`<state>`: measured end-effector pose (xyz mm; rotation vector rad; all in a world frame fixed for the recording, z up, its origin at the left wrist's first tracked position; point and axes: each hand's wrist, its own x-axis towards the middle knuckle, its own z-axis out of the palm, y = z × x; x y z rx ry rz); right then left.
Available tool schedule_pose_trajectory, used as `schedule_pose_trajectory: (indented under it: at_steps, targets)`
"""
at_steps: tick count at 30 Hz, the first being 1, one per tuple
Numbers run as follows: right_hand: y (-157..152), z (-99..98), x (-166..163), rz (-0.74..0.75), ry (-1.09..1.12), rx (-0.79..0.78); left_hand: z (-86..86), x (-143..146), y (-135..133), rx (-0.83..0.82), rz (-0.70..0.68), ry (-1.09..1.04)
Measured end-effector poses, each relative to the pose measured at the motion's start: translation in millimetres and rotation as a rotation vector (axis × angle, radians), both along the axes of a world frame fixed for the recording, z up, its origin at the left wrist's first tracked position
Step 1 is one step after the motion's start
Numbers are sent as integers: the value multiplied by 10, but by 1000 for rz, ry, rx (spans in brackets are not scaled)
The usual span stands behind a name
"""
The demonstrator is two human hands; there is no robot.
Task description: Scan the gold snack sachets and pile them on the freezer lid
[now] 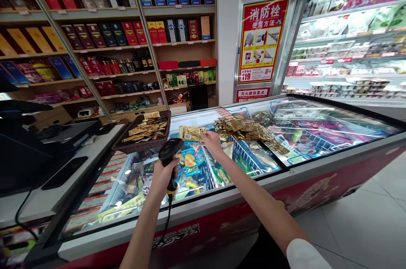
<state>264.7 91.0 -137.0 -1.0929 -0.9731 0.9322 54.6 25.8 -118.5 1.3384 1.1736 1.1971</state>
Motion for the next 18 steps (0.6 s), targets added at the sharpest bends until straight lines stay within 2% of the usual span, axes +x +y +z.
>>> schedule_pose_trajectory:
  at_steps: [3,7,11,15,16,18]
  targets:
    - [27,-72,29,-56,-68,19,-6,23,-5,-3,4,-5]
    - [138,-201,137,-181,-117,-95,19,13,-46,-24,-7,-15]
    - [327,-232,459,-293,94,-158,38,-85,-92,-49,4,-41]
    - [500,-176,913,-501,317,-149,-8,-186,-93,-47,3,-80]
    - [523,-191,993,-516,319,-138,-22,-195,-89,-49,-6,-87]
    - [537,-286,1055,-438,241,-103,-42,-193,-76,-49,-28,-86]
